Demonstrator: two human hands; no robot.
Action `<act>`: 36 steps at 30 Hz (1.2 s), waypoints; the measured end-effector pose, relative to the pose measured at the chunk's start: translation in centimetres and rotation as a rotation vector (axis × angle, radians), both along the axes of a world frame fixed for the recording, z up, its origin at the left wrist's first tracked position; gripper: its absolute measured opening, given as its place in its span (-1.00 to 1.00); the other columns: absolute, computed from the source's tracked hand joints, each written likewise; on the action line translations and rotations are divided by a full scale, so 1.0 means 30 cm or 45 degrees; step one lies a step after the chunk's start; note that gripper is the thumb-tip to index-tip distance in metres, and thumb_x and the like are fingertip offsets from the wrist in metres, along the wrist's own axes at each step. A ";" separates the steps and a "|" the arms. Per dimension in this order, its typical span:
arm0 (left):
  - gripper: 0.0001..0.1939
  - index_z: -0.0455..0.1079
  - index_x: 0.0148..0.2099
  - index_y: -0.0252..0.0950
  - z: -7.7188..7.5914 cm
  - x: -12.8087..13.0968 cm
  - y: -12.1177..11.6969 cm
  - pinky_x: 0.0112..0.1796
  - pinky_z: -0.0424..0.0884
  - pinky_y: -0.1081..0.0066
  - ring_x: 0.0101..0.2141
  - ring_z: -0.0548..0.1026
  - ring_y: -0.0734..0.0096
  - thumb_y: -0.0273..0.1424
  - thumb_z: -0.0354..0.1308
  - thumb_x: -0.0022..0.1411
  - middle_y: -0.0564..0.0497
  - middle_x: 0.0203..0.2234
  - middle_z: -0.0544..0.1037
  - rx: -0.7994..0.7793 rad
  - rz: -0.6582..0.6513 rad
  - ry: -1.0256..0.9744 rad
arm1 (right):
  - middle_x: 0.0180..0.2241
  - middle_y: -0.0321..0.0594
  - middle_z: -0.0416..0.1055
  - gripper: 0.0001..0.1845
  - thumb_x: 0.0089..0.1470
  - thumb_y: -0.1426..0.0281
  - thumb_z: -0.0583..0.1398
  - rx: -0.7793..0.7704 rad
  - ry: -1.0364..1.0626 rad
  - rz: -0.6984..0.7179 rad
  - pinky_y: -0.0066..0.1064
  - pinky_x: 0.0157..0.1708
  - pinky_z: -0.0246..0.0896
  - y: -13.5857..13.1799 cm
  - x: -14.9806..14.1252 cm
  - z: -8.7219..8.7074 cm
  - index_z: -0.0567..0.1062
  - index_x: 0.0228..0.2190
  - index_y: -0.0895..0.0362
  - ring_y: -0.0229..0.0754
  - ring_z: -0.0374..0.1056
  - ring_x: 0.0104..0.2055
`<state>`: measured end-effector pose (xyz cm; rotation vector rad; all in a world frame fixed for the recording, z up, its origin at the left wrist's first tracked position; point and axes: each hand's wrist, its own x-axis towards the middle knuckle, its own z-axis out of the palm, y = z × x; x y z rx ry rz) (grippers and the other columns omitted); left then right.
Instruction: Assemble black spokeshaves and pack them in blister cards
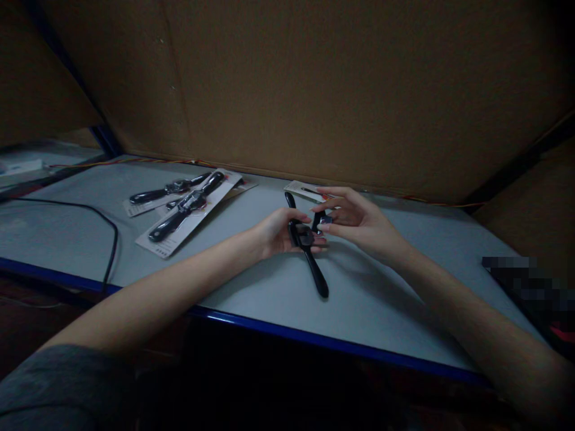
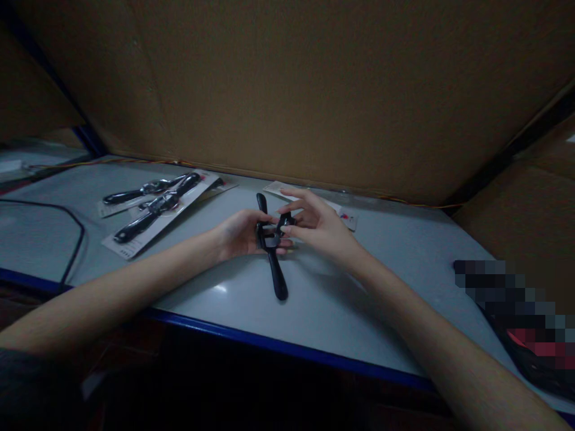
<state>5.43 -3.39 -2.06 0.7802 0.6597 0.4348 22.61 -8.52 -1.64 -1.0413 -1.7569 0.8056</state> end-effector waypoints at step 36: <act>-0.70 0.06 -0.02 -0.42 0.004 0.011 -0.028 -0.27 0.47 0.29 -0.39 0.54 0.36 -0.71 -0.14 0.20 -0.16 -0.33 0.46 0.041 0.127 0.108 | -0.49 -0.19 0.47 -0.67 0.06 0.19 0.08 0.012 -0.946 -0.609 -0.38 -0.45 0.13 0.125 0.220 -0.060 0.55 -0.34 0.11 -0.14 0.35 -0.43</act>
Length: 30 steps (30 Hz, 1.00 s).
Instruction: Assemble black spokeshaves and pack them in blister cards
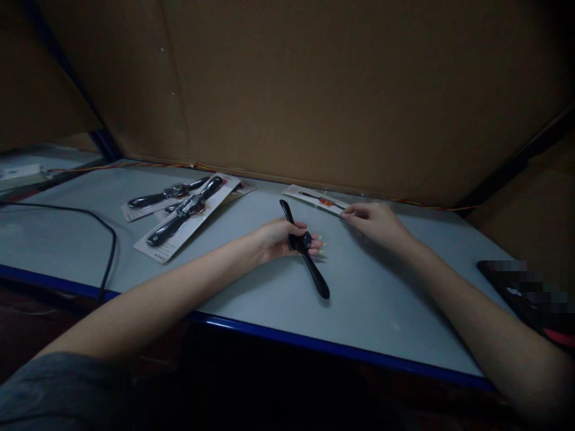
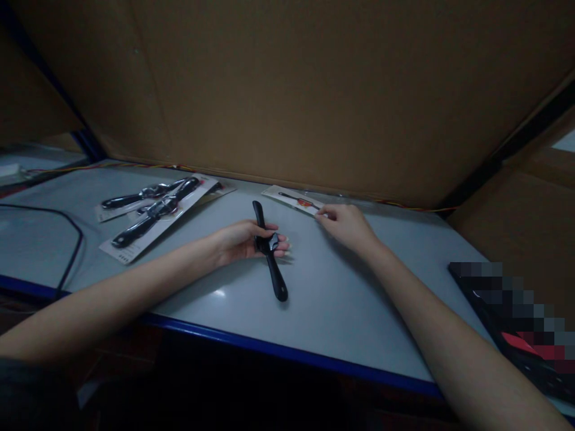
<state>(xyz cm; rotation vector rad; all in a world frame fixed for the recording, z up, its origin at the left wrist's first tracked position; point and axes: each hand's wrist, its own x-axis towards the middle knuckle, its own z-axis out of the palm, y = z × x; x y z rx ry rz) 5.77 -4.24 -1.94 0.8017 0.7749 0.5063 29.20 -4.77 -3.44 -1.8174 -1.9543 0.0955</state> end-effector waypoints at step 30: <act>-0.51 0.09 -0.01 -0.44 -0.019 -0.002 0.025 -0.21 0.41 0.16 -0.32 0.52 0.23 -0.68 -0.08 -0.07 -0.19 -0.28 0.44 -0.074 -0.074 -0.076 | -0.26 0.08 0.40 -0.66 0.16 0.46 -0.07 0.079 -0.844 0.071 -0.31 -0.27 0.12 0.033 -0.173 -0.021 0.48 -0.32 0.29 -0.03 0.31 -0.20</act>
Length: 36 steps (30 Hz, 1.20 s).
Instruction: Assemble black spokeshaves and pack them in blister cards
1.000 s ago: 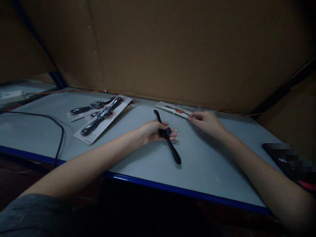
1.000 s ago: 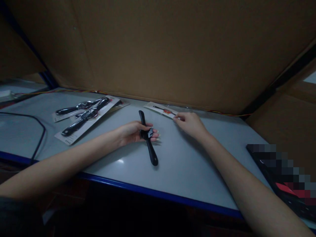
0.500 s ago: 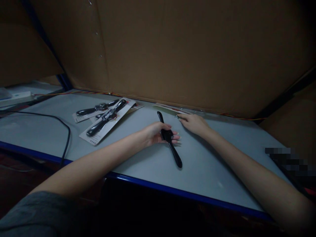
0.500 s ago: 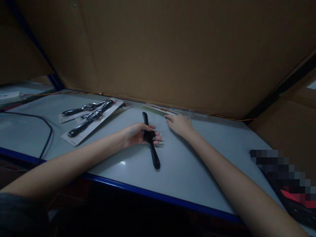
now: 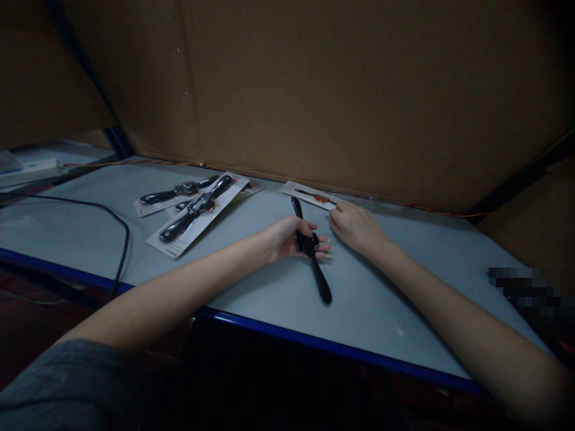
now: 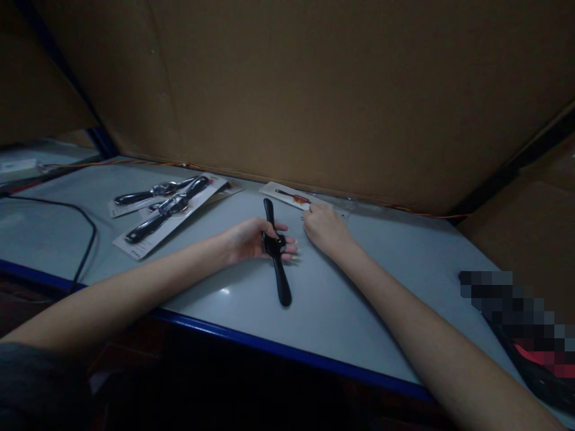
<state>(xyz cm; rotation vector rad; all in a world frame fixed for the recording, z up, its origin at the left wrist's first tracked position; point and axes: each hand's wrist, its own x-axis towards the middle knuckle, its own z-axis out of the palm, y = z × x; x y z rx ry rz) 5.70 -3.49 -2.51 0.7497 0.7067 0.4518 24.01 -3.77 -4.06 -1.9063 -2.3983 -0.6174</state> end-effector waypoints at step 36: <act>-0.87 0.23 -0.29 -0.36 0.009 -0.005 -0.008 -0.23 0.40 0.22 -0.41 0.47 0.32 -0.41 -0.08 0.17 -0.05 -0.51 0.43 0.070 -0.042 -0.047 | -0.59 -0.28 0.40 -0.86 -0.10 0.33 0.26 -0.548 1.748 0.312 -0.48 -0.60 0.20 -0.138 -0.083 0.056 0.49 -0.47 0.17 -0.31 0.31 -0.58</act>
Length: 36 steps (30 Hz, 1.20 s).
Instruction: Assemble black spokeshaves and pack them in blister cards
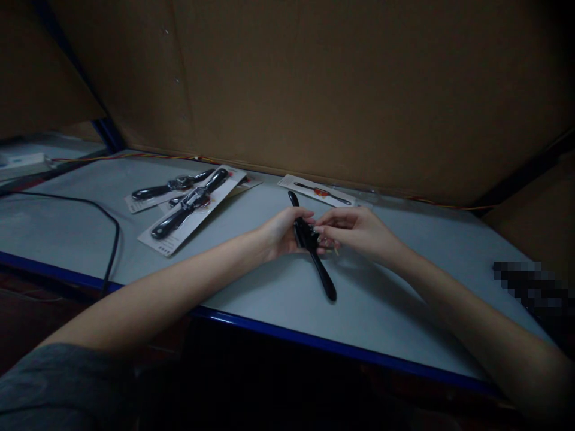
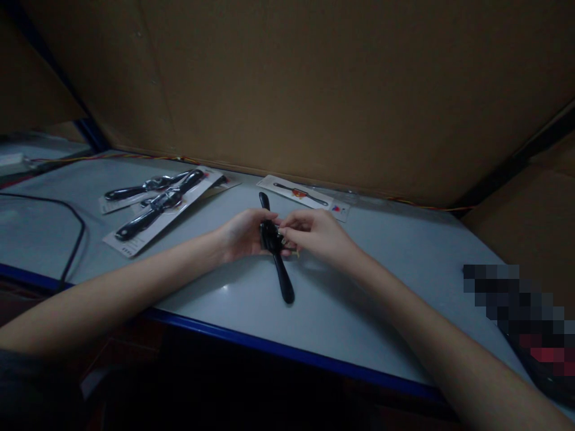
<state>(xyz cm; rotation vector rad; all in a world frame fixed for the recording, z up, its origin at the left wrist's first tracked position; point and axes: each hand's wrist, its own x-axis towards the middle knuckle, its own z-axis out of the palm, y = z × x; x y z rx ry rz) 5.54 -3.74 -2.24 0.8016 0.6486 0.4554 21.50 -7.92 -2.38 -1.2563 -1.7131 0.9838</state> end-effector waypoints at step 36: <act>-0.81 0.22 -0.27 -0.35 0.010 -0.006 0.000 -0.34 0.45 0.25 -0.54 0.46 0.36 -0.34 -0.13 0.23 0.02 -0.58 0.38 -0.068 0.098 0.007 | -0.34 -0.17 0.35 -0.79 0.09 0.42 0.16 0.846 -0.676 0.298 -0.36 -0.32 0.20 0.013 0.035 -0.012 0.55 -0.22 0.09 -0.22 0.29 -0.29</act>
